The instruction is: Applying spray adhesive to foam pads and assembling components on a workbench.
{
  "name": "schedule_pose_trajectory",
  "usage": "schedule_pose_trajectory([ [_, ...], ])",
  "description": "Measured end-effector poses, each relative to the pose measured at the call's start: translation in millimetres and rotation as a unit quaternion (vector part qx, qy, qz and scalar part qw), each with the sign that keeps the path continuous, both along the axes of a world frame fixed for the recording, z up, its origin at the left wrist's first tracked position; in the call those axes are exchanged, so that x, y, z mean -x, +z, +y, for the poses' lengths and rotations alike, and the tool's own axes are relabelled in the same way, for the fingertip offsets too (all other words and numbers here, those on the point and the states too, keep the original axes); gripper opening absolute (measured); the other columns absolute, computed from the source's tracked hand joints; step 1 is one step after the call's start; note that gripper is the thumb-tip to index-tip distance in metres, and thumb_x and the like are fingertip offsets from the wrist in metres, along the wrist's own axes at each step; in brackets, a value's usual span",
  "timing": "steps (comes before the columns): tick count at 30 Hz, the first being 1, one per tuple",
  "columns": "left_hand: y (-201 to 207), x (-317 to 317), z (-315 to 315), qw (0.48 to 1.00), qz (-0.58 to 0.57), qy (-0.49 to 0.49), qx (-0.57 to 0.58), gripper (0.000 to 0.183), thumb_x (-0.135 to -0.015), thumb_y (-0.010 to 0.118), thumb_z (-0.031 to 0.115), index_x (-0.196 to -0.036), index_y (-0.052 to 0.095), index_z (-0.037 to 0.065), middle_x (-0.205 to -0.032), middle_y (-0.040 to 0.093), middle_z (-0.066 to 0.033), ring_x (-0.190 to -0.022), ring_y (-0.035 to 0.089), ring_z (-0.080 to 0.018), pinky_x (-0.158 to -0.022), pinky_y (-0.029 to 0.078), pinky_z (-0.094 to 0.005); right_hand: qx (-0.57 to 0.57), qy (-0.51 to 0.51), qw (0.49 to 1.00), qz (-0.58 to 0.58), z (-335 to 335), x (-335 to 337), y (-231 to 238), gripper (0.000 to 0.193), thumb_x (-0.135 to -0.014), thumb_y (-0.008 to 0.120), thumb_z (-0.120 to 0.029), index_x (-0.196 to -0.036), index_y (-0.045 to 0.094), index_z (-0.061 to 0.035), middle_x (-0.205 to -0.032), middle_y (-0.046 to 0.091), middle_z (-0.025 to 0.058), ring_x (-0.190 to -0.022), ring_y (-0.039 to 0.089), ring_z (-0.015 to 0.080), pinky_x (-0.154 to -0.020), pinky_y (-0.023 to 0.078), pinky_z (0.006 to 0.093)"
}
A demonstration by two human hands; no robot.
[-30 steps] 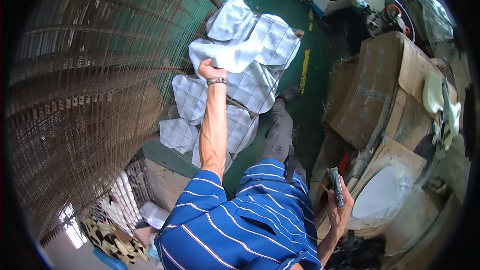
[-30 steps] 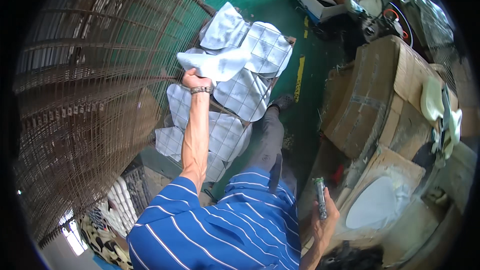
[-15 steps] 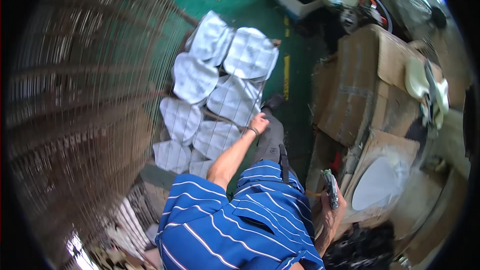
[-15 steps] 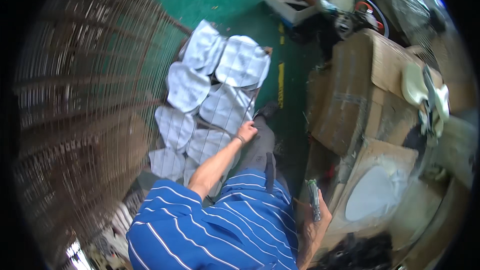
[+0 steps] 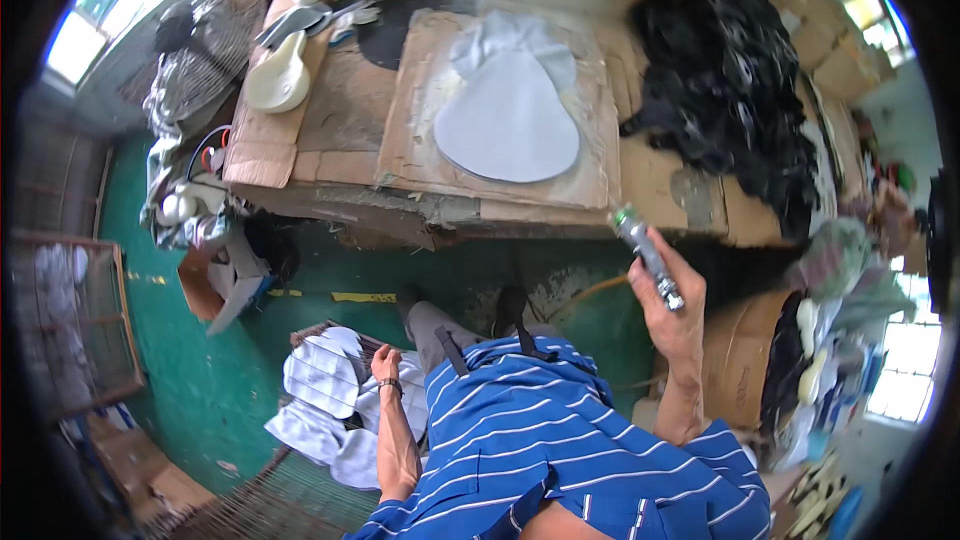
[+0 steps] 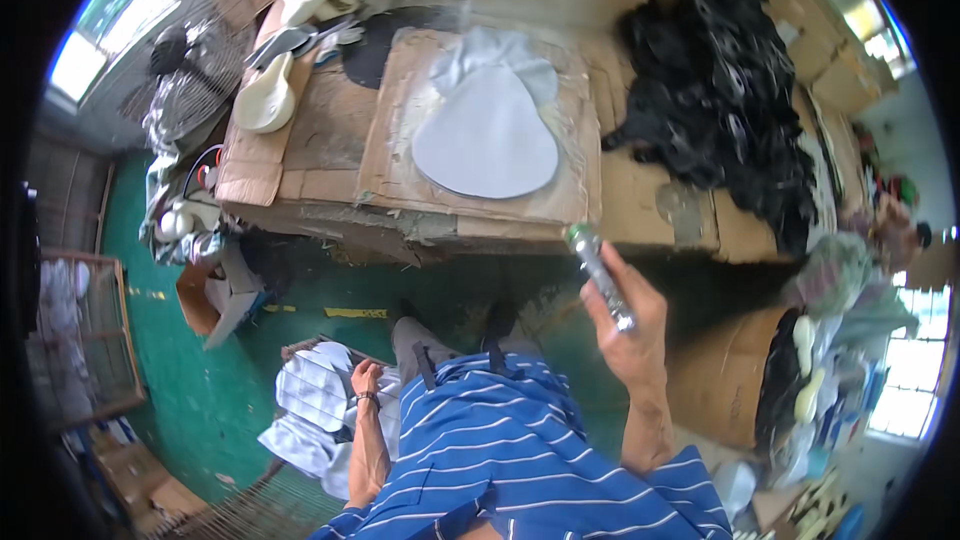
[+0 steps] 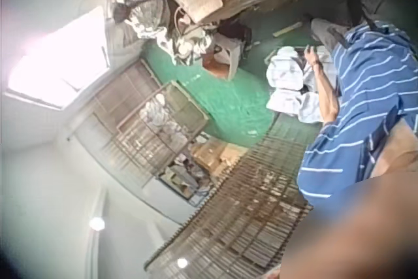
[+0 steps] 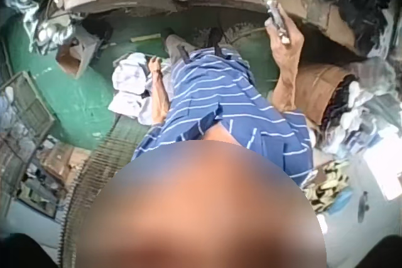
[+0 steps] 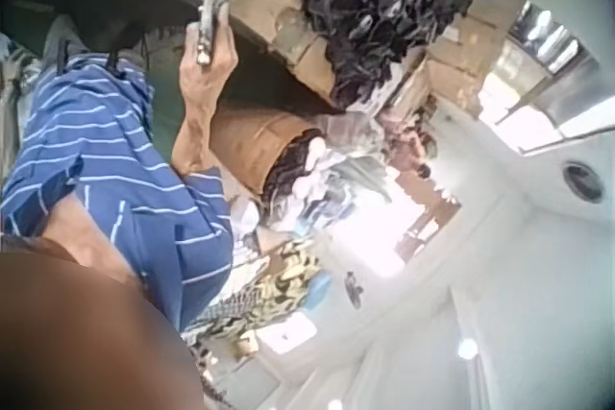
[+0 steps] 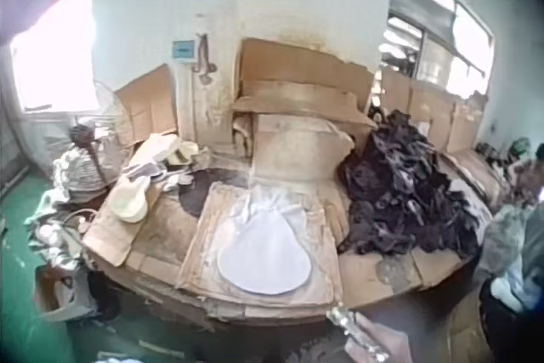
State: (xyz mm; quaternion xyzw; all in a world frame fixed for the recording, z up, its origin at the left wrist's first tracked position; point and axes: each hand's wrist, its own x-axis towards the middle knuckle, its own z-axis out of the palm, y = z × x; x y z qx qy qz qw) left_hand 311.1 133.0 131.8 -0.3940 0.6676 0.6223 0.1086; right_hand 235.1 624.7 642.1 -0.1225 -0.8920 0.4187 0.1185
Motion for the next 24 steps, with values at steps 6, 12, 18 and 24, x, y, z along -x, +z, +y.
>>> schedule_pose_trajectory([
  [6, 19.4, 15.1, -25.7, 0.966, -0.169, -0.013, -0.193, 0.047, -0.097, 0.071, 0.007, -0.141, 0.059, -0.002, -0.096, 0.074, -0.0147, -0.073, 0.072, -0.0253, -0.066, 0.058, -0.0516, 0.028, -0.020, 0.998, -0.047, 9.8, -17.6, 21.3, 0.052, -0.089, 0.080, 0.000, -0.139, 0.067, 0.0019, -0.110, 0.076, 0.0219, -0.094, 0.075, 0.0302, -0.084, 0.058, 0.0366],
  [12, 6.8, 81.4, -42.8, 0.976, -0.152, -0.143, -0.060, 0.048, -0.094, 0.071, 0.013, -0.137, 0.062, -0.006, -0.084, 0.071, -0.0094, -0.072, 0.071, -0.0228, -0.061, 0.056, -0.0351, 0.025, -0.041, 0.998, -0.037, -7.3, -10.7, 22.5, 0.052, -0.090, 0.082, -0.002, -0.139, 0.068, 0.0024, -0.110, 0.077, 0.0219, -0.094, 0.077, 0.0319, -0.083, 0.059, 0.0370],
  [18, 33.8, 167.5, -20.0, 0.965, -0.180, -0.191, -0.001, 0.047, -0.098, 0.073, 0.025, -0.143, 0.065, 0.013, -0.112, 0.079, -0.0050, -0.100, 0.078, -0.0247, -0.086, 0.053, -0.0553, 0.020, -0.083, 0.996, 0.012, -6.2, 9.7, 23.8, 0.047, -0.093, 0.080, -0.004, -0.138, 0.067, 0.0049, -0.109, 0.077, 0.0202, -0.091, 0.076, 0.0285, -0.081, 0.058, 0.0347],
  [24, 54.3, 175.9, 19.7, 0.960, -0.162, -0.226, 0.041, 0.045, -0.096, 0.069, 0.022, -0.140, 0.069, 0.009, -0.103, 0.081, -0.0054, -0.092, 0.080, -0.0198, -0.063, 0.054, -0.0389, 0.032, 0.014, 0.996, -0.081, -10.4, -3.5, 29.6, 0.055, -0.086, 0.083, 0.001, -0.140, 0.068, -0.0002, -0.106, 0.075, 0.0212, -0.089, 0.075, 0.0320, -0.079, 0.058, 0.0379],
])
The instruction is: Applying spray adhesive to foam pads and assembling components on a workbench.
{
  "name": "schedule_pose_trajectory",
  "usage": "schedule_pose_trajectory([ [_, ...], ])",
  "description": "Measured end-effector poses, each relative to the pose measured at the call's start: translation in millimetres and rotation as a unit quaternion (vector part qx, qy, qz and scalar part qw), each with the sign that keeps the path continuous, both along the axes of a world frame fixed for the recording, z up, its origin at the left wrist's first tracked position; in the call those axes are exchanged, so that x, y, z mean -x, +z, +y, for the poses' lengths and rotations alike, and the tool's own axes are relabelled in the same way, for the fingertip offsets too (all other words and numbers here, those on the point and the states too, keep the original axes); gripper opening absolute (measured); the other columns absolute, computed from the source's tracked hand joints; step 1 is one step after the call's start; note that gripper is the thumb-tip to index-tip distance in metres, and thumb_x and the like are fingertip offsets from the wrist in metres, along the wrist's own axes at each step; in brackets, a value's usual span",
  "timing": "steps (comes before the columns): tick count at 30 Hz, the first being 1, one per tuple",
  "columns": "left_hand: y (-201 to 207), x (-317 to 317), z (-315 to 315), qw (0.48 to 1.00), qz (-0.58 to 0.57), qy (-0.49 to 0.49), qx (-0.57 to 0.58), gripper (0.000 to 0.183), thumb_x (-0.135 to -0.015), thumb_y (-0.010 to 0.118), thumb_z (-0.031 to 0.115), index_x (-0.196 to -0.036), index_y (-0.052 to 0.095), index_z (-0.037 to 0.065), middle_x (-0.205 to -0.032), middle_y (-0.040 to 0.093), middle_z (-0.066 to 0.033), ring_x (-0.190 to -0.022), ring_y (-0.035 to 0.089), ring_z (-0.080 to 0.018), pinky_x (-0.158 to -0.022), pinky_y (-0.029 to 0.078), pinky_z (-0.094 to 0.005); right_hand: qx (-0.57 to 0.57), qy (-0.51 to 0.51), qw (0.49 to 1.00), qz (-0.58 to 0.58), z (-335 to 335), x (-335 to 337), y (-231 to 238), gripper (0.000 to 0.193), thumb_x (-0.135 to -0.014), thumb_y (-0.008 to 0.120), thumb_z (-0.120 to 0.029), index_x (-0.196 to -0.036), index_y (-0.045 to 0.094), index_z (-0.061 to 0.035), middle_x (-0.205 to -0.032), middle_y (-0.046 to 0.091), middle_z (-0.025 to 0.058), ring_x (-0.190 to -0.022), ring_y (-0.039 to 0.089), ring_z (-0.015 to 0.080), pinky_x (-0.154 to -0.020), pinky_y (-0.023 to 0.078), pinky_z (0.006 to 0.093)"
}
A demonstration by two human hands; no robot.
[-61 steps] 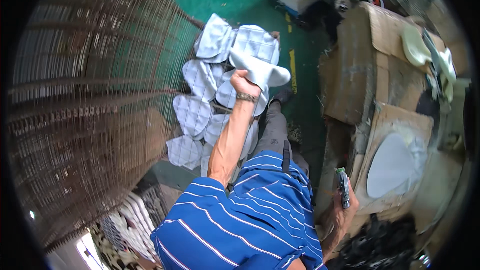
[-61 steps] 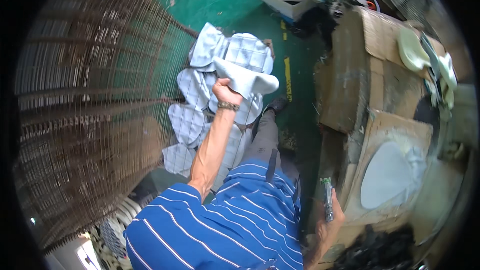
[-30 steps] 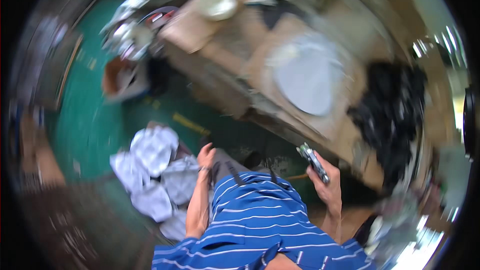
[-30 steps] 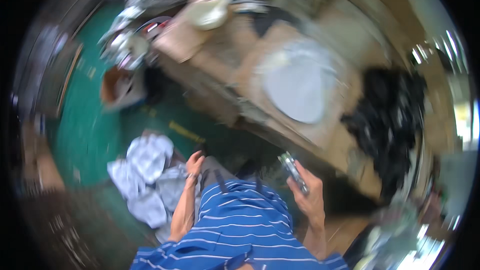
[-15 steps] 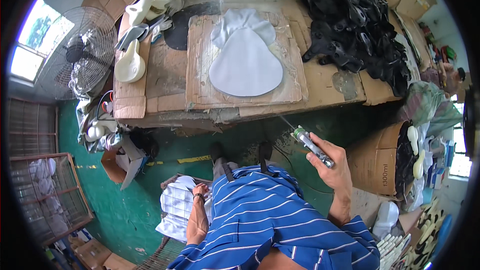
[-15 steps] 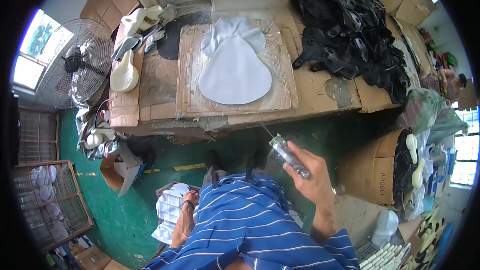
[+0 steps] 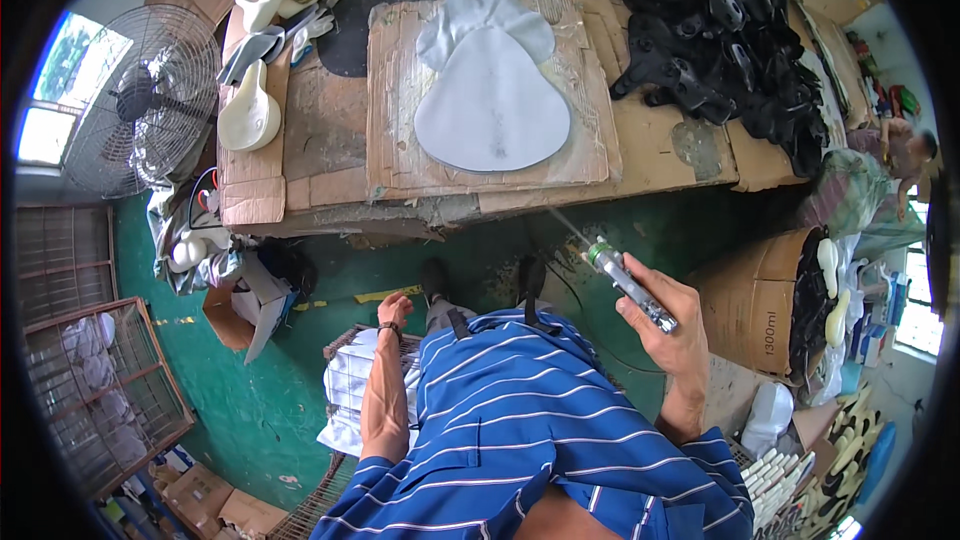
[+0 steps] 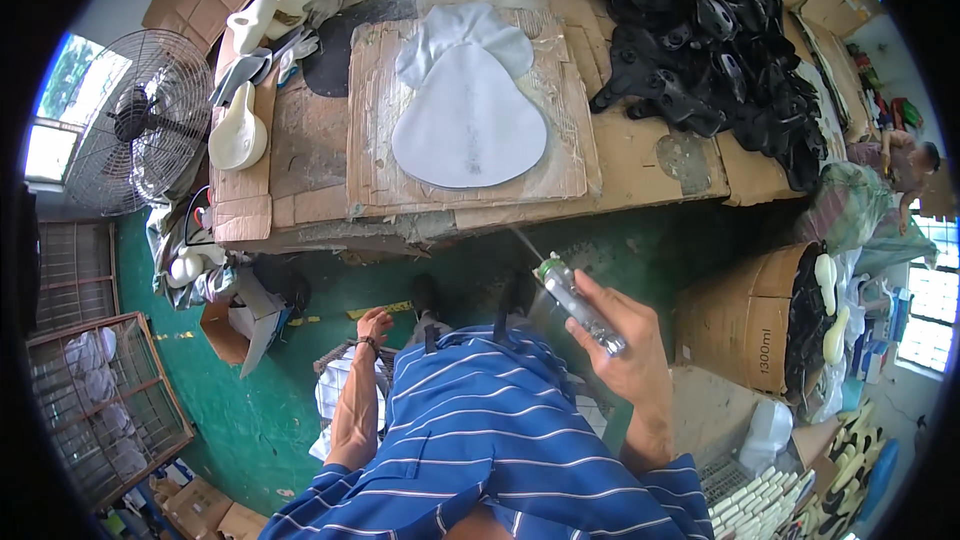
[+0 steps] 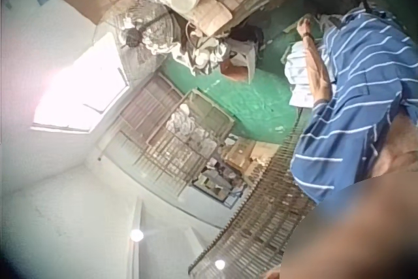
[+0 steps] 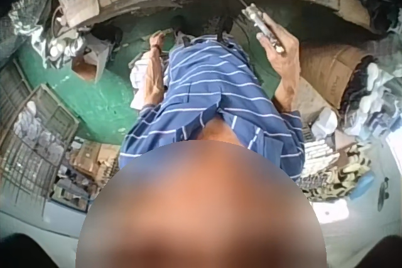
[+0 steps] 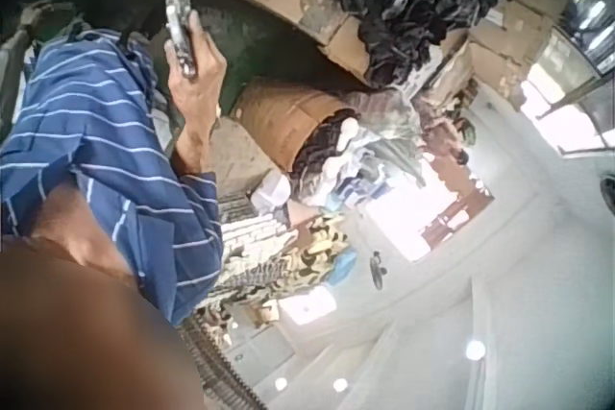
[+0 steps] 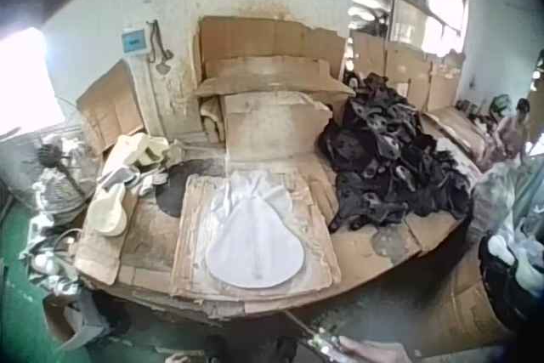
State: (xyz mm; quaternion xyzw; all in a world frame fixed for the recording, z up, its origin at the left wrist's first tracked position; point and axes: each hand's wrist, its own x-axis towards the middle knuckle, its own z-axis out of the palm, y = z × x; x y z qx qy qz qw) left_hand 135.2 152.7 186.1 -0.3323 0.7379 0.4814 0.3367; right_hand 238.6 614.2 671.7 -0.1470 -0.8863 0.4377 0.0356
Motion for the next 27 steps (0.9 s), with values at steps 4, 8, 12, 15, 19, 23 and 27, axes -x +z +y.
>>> schedule_pose_trajectory([
  [4, -13.3, -19.8, -9.2, 0.996, -0.078, -0.032, 0.000, 0.046, -0.099, 0.070, 0.021, -0.143, 0.065, 0.010, -0.109, 0.079, -0.0069, -0.100, 0.078, -0.0274, -0.087, 0.057, -0.0596, -0.014, -0.073, 0.995, 0.065, 3.9, -3.1, -3.6, 0.051, -0.090, 0.081, 0.000, -0.138, 0.068, 0.0036, -0.111, 0.077, 0.0221, -0.090, 0.076, 0.0299, -0.081, 0.059, 0.0358],
  [8, -27.9, -38.7, -30.4, 0.994, -0.048, 0.035, -0.096, 0.041, -0.099, 0.071, 0.011, -0.138, 0.066, 0.002, -0.107, 0.078, -0.0143, -0.093, 0.078, -0.0302, -0.079, 0.065, -0.0495, -0.010, -0.184, 0.983, 0.013, 13.3, -12.7, 3.9, 0.048, -0.091, 0.079, -0.002, -0.137, 0.068, 0.0054, -0.110, 0.078, 0.0226, -0.088, 0.075, 0.0269, -0.080, 0.058, 0.0350],
  [12, -34.7, -46.0, -41.2, 0.997, -0.060, 0.037, -0.037, 0.041, -0.097, 0.073, 0.006, -0.136, 0.065, -0.004, -0.103, 0.076, -0.0188, -0.086, 0.077, -0.0297, -0.075, 0.067, -0.0409, -0.004, -0.104, 0.994, -0.026, 8.2, -20.5, 8.4, 0.051, -0.087, 0.082, -0.001, -0.137, 0.070, 0.0019, -0.109, 0.078, 0.0222, -0.087, 0.075, 0.0300, -0.079, 0.058, 0.0384],
  [15, -29.9, -39.2, -39.9, 0.993, -0.065, 0.075, -0.066, 0.041, -0.097, 0.074, 0.007, -0.136, 0.066, -0.001, -0.102, 0.077, -0.0174, -0.087, 0.078, -0.0303, -0.075, 0.066, -0.0444, 0.052, -0.032, 0.998, -0.009, -7.3, -10.5, 1.2, 0.054, -0.086, 0.083, 0.001, -0.138, 0.070, 0.0001, -0.106, 0.077, 0.0207, -0.086, 0.075, 0.0300, -0.077, 0.057, 0.0362],
  [19, -11.7, -15.0, -22.5, 0.998, -0.066, 0.004, -0.017, 0.043, -0.099, 0.073, 0.018, -0.140, 0.067, 0.008, -0.106, 0.078, -0.0108, -0.095, 0.078, -0.0273, -0.083, 0.061, -0.0540, 0.049, -0.003, 0.997, 0.056, -21.6, 18.6, -8.3, 0.059, -0.086, 0.082, 0.005, -0.142, 0.066, -0.0008, -0.106, 0.076, 0.0197, -0.085, 0.075, 0.0282, -0.076, 0.057, 0.0343],
  [23, 10.0, 6.0, -4.2, 0.999, -0.031, -0.018, 0.006, 0.044, -0.096, 0.071, 0.022, -0.138, 0.070, 0.007, -0.107, 0.082, -0.0101, -0.093, 0.081, -0.0226, -0.066, 0.055, -0.0396, -0.005, -0.024, 0.994, 0.106, -19.4, 44.2, -10.7, 0.058, -0.087, 0.081, 0.005, -0.142, 0.066, 0.0006, -0.107, 0.076, 0.0196, -0.089, 0.076, 0.0292, -0.077, 0.059, 0.0355],
  [27, 17.1, 9.2, -0.9, 0.998, -0.047, -0.033, 0.024, 0.044, -0.095, 0.071, 0.023, -0.137, 0.071, 0.009, -0.104, 0.083, -0.0086, -0.090, 0.081, -0.0220, -0.067, 0.054, -0.0398, -0.054, -0.056, 0.988, 0.131, -12.0, 58.2, -16.2, 0.056, -0.088, 0.081, 0.005, -0.141, 0.065, 0.0036, -0.109, 0.076, 0.0212, -0.092, 0.077, 0.0328, -0.079, 0.059, 0.0376],
])
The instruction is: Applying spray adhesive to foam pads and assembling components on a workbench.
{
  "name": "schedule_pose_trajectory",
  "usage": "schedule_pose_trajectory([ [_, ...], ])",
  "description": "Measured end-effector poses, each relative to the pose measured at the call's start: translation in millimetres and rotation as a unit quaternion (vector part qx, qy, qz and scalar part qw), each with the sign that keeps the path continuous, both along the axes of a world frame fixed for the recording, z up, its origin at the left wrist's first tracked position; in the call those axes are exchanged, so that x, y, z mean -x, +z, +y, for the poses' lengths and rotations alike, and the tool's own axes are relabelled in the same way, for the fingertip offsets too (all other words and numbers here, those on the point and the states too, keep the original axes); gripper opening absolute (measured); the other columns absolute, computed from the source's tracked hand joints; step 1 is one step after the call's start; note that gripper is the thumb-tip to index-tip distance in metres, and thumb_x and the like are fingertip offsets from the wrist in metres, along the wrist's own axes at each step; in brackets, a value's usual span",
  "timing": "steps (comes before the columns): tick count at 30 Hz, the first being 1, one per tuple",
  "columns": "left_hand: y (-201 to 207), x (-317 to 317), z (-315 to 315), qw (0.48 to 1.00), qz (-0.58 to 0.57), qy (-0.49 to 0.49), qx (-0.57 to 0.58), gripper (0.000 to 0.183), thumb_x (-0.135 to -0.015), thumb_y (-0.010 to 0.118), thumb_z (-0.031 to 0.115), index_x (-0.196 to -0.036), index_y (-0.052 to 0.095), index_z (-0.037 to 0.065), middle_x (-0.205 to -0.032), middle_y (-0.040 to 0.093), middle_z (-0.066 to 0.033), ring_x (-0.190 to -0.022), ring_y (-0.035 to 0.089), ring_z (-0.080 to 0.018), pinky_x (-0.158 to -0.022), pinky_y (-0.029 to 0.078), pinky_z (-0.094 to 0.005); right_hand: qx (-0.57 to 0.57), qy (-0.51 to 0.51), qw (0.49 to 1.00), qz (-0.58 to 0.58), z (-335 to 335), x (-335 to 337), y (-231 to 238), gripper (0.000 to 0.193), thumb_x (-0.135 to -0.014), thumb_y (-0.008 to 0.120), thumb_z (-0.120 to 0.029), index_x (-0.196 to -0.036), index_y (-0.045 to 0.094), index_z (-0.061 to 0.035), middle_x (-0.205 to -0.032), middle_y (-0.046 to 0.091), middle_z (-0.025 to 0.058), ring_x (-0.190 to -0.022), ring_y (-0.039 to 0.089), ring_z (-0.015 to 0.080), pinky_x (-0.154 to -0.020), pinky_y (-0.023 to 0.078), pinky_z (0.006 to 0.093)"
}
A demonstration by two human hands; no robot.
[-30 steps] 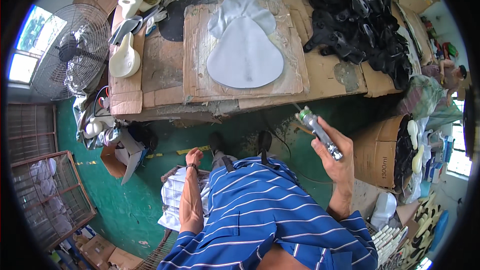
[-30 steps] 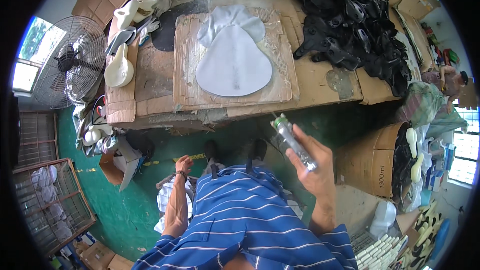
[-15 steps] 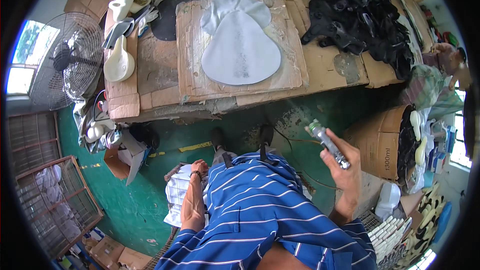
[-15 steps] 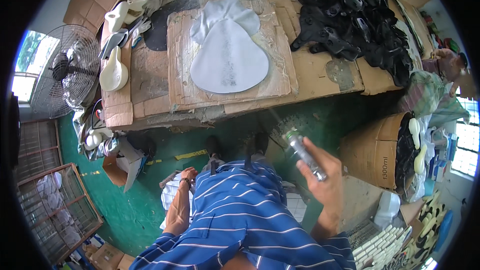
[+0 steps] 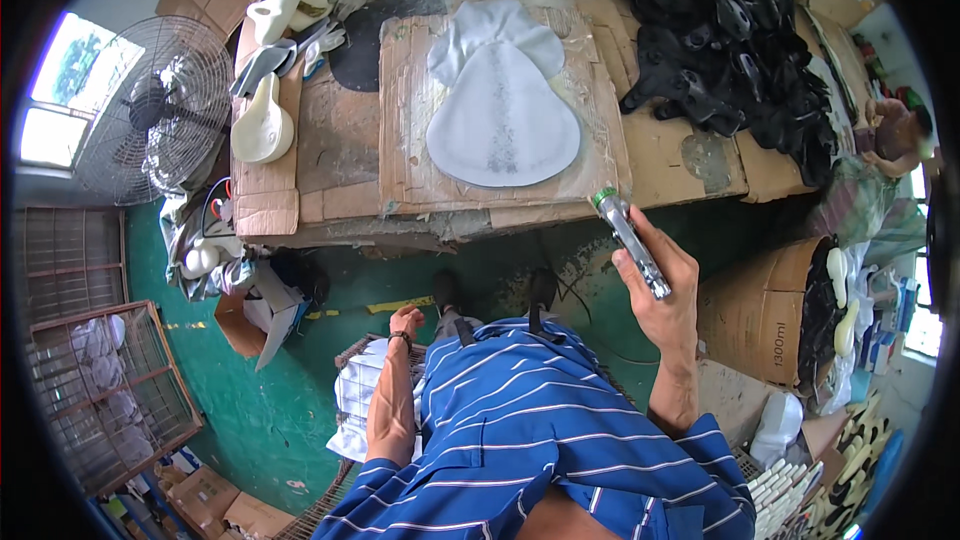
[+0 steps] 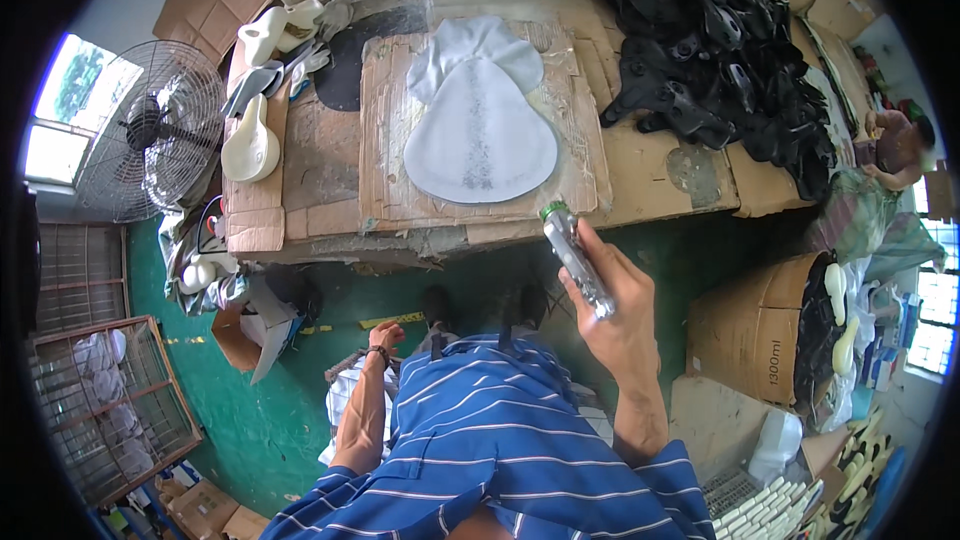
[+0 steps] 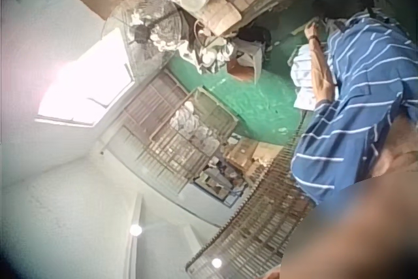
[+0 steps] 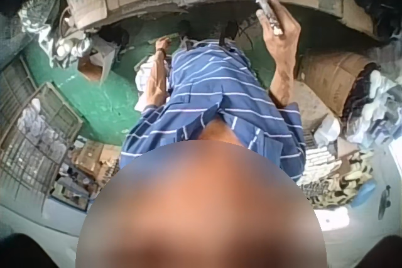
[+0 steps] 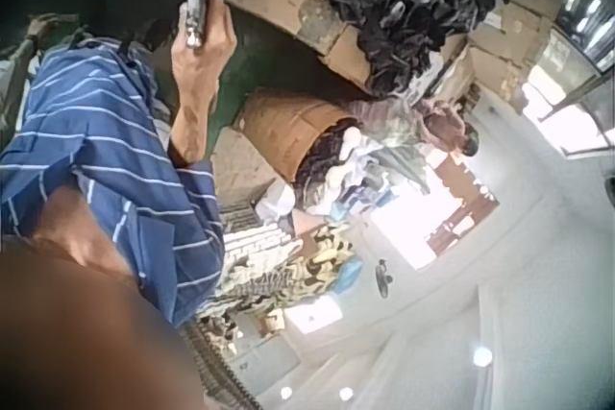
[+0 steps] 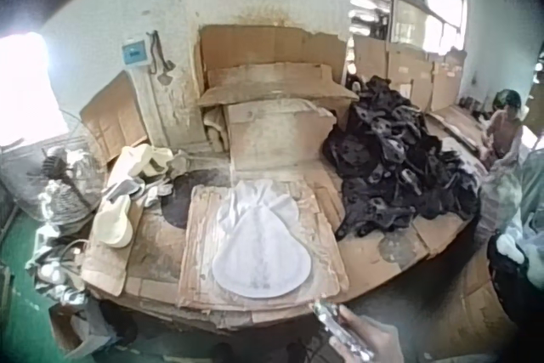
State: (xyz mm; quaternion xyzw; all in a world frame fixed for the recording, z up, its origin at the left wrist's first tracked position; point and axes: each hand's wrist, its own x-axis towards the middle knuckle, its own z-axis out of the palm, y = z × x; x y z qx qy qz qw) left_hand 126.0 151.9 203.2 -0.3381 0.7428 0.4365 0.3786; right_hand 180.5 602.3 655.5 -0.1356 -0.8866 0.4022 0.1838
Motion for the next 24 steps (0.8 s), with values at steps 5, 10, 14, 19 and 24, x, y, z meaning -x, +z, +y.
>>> schedule_pose_trajectory([
  [5, -5.0, -14.8, -11.6, 0.999, -0.034, -0.009, -0.008, 0.045, -0.096, 0.069, 0.021, -0.139, 0.069, 0.011, -0.106, 0.081, -0.0077, -0.093, 0.080, -0.0229, -0.073, 0.056, -0.0467, -0.015, -0.025, 0.999, -0.027, 5.5, -11.1, 1.1, 0.050, -0.093, 0.076, 0.003, -0.142, 0.066, 0.0031, -0.107, 0.076, 0.0193, -0.087, 0.074, 0.0267, -0.078, 0.058, 0.0357],
  [10, -8.3, -25.4, -18.3, 0.998, -0.057, -0.018, -0.007, 0.043, -0.096, 0.069, 0.020, -0.138, 0.069, 0.009, -0.105, 0.081, -0.0095, -0.091, 0.080, -0.0232, -0.079, 0.058, -0.0487, -0.035, -0.036, 0.994, -0.094, 5.9, -29.7, 13.4, 0.055, -0.088, 0.079, 0.005, -0.142, 0.065, 0.0028, -0.107, 0.075, 0.0212, -0.090, 0.075, 0.0359, -0.079, 0.058, 0.0395],
  [14, -11.5, -21.0, -14.8, 0.999, -0.035, 0.017, -0.022, 0.041, -0.093, 0.072, 0.014, -0.132, 0.070, -0.001, -0.099, 0.080, -0.0139, -0.086, 0.079, -0.0237, -0.075, 0.065, -0.0388, -0.008, -0.031, 0.999, -0.029, -2.9, -29.2, 18.1, 0.055, -0.089, 0.079, 0.005, -0.142, 0.065, 0.0022, -0.106, 0.075, 0.0204, -0.087, 0.075, 0.0334, -0.077, 0.058, 0.0374],
  [19, -10.3, 4.2, 2.4, 1.000, -0.011, -0.001, -0.026, 0.036, -0.089, 0.072, 0.010, -0.123, 0.075, -0.003, -0.096, 0.080, -0.0139, -0.083, 0.079, -0.0235, -0.075, 0.065, -0.0335, 0.026, 0.022, 0.999, -0.043, -8.8, -31.1, 28.2, 0.056, -0.088, 0.081, 0.004, -0.142, 0.066, 0.0011, -0.104, 0.075, 0.0194, -0.087, 0.075, 0.0297, -0.077, 0.058, 0.0355],
  [24, 2.2, 24.1, 18.3, 0.998, 0.011, -0.051, -0.039, 0.040, -0.090, 0.073, 0.015, -0.128, 0.074, 0.005, -0.100, 0.080, -0.0092, -0.086, 0.079, -0.0216, -0.076, 0.062, -0.0388, 0.038, 0.004, 0.998, -0.040, -10.5, -35.1, 29.8, 0.056, -0.087, 0.082, 0.002, -0.141, 0.067, 0.0016, -0.108, 0.077, 0.0205, -0.091, 0.077, 0.0307, -0.079, 0.058, 0.0359],
])
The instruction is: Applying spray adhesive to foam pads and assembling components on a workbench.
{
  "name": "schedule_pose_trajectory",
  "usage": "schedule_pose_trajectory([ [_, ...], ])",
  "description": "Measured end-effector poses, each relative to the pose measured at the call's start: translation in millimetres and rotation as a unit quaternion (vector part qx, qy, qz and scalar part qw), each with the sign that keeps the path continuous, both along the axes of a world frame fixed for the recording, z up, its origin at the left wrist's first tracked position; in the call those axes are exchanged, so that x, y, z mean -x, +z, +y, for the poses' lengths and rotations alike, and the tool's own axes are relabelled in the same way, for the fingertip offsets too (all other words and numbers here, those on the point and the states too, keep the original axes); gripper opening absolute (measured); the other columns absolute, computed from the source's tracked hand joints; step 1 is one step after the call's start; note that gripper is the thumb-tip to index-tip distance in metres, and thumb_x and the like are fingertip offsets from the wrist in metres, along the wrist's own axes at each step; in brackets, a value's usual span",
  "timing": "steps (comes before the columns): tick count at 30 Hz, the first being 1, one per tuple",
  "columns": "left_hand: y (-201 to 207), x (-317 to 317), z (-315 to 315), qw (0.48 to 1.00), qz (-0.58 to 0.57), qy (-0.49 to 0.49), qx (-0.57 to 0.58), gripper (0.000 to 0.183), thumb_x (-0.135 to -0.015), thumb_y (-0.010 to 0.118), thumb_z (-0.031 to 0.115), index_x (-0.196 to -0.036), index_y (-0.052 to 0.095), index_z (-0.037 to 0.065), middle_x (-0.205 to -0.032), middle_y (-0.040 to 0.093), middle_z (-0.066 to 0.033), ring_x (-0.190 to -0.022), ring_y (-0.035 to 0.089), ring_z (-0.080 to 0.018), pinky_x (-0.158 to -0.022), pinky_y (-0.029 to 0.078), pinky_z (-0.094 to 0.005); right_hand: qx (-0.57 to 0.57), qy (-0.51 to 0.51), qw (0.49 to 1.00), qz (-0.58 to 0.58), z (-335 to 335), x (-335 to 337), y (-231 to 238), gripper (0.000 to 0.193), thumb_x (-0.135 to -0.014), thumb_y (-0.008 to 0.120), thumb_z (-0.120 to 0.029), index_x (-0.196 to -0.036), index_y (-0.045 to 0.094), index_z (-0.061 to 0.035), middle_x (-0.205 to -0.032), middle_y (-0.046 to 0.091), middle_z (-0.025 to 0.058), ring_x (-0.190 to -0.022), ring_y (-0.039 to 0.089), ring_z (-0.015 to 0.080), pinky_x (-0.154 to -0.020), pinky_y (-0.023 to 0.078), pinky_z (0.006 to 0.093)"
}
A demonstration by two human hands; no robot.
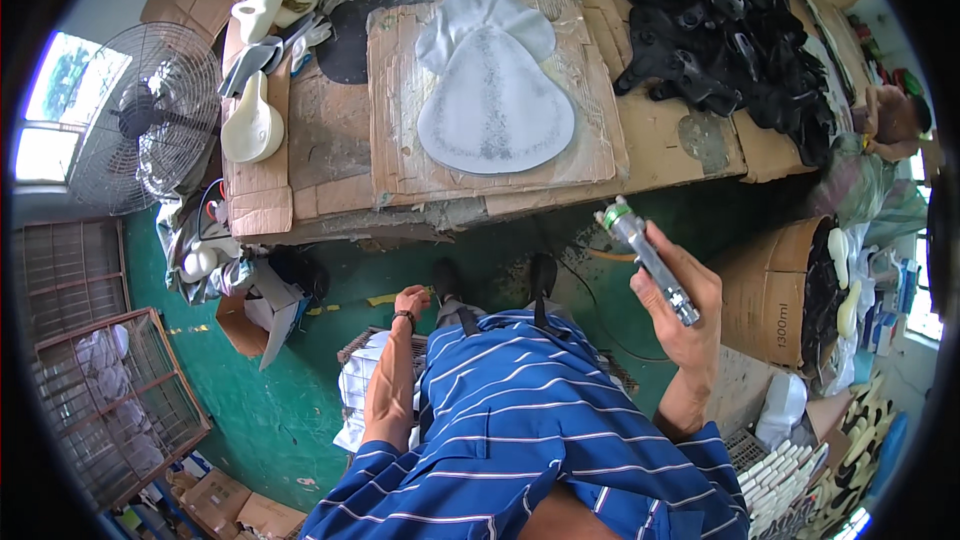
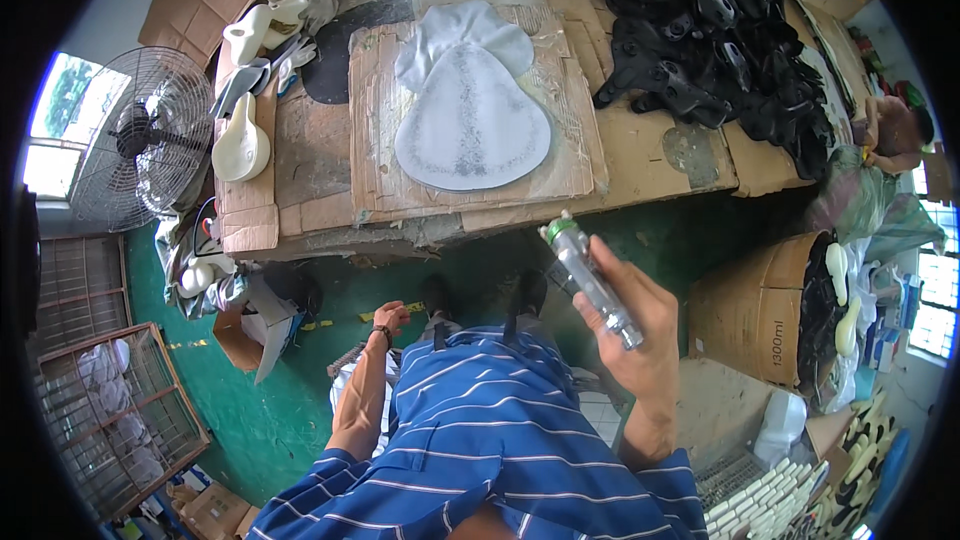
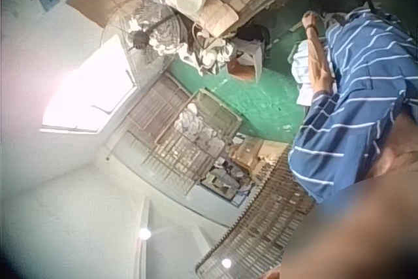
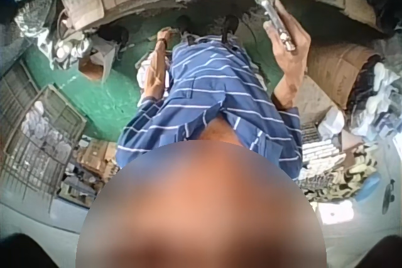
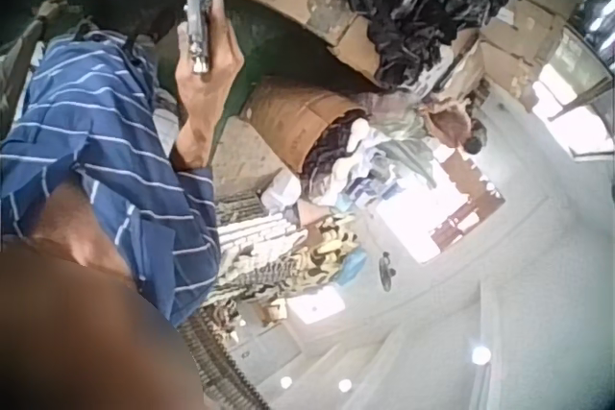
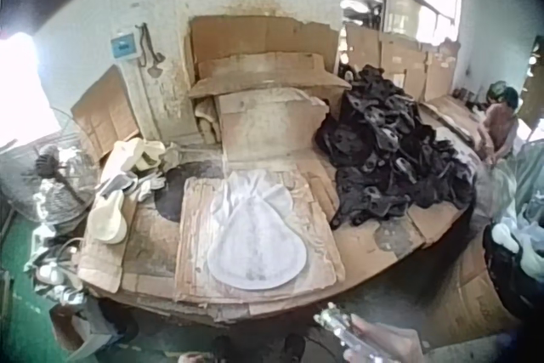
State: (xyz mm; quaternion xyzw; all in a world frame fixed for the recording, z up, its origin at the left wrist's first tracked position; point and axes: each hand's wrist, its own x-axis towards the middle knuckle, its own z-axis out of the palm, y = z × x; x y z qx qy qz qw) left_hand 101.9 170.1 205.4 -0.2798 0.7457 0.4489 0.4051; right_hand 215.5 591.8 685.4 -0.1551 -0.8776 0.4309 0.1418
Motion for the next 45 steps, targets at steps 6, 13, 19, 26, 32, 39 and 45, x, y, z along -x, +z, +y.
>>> schedule_pose_trajectory([
  [6, -5.1, -0.3, 0.1, 0.997, 0.045, 0.033, -0.044, 0.038, -0.090, 0.073, 0.010, -0.125, 0.073, -0.004, -0.096, 0.079, -0.0149, -0.082, 0.078, -0.0226, -0.071, 0.061, -0.0330, -0.015, 0.005, 0.999, -0.032, 4.4, -14.0, 7.6, 0.054, -0.087, 0.082, 0.003, -0.139, 0.067, 0.0037, -0.107, 0.076, 0.0224, -0.090, 0.076, 0.0325, -0.080, 0.058, 0.0365],
  [13, 4.2, 66.2, 61.4, 0.962, 0.264, -0.065, -0.039, 0.040, -0.091, 0.073, 0.025, -0.126, 0.074, 0.005, -0.088, 0.073, -0.0055, -0.085, 0.070, -0.0155, -0.082, 0.056, -0.0323, 0.005, -0.066, 0.996, -0.065, 1.3, -25.9, 13.7, 0.050, -0.089, 0.078, 0.002, -0.138, 0.068, 0.0048, -0.105, 0.076, 0.0205, -0.087, 0.074, 0.0272, -0.079, 0.056, 0.0353],
  [19, 38.7, 172.9, 175.7, 0.865, 0.494, -0.067, 0.052, 0.026, -0.096, 0.068, 0.017, -0.120, 0.076, 0.013, -0.097, 0.073, -0.0136, -0.092, 0.071, -0.0328, -0.085, 0.057, -0.0432, 0.029, -0.091, 0.993, -0.064, -1.6, -46.6, 10.0, 0.050, -0.090, 0.077, 0.002, -0.139, 0.068, 0.0043, -0.111, 0.077, 0.0208, -0.092, 0.076, 0.0287, -0.083, 0.058, 0.0367],
  [26, 69.7, 220.6, 220.2, 0.862, 0.440, -0.133, 0.214, 0.031, -0.089, 0.074, 0.018, -0.120, 0.078, 0.014, -0.110, 0.068, -0.0157, -0.109, 0.066, -0.0362, -0.094, 0.053, -0.0479, 0.054, -0.065, 0.995, -0.060, -22.1, -68.7, -6.5, 0.063, -0.079, 0.081, 0.007, -0.141, 0.069, -0.0001, -0.106, 0.076, 0.0204, -0.091, 0.076, 0.0279, -0.082, 0.057, 0.0339],
  [32, 73.2, 225.8, 219.3, 0.814, 0.471, -0.199, 0.276, 0.032, -0.082, 0.082, 0.017, -0.114, 0.079, 0.015, -0.108, 0.068, -0.0148, -0.108, 0.066, -0.0357, -0.093, 0.054, -0.0461, 0.033, -0.122, 0.989, -0.075, -13.9, -85.2, -11.3, 0.064, -0.080, 0.079, 0.011, -0.142, 0.068, -0.0009, -0.100, 0.074, 0.0190, -0.087, 0.075, 0.0284, -0.077, 0.057, 0.0343],
  [39, 85.1, 248.7, 252.2, 0.863, 0.090, 0.376, -0.325, 0.016, -0.087, 0.066, 0.007, -0.098, 0.057, 0.000, -0.080, 0.055, -0.0084, -0.060, 0.054, -0.0227, -0.055, 0.050, -0.0366, 0.059, -0.148, 0.985, -0.064, 6.4, -100.7, -30.6, 0.052, -0.091, 0.080, -0.003, -0.141, 0.067, 0.0043, -0.102, 0.075, 0.0185, -0.084, 0.072, 0.0264, -0.078, 0.056, 0.0345],
  [45, 209.4, 209.5, 256.9, 0.683, 0.137, 0.356, -0.623, 0.043, -0.075, 0.059, 0.006, -0.115, 0.065, -0.009, -0.115, 0.073, -0.0182, -0.108, 0.072, -0.0347, -0.102, 0.057, -0.0508, 0.111, -0.056, 0.989, -0.074, 25.2, -78.2, -63.5, 0.047, -0.095, 0.077, -0.004, -0.140, 0.067, 0.0055, -0.093, 0.074, 0.0134, -0.081, 0.070, 0.0207, -0.076, 0.056, 0.0332],
])
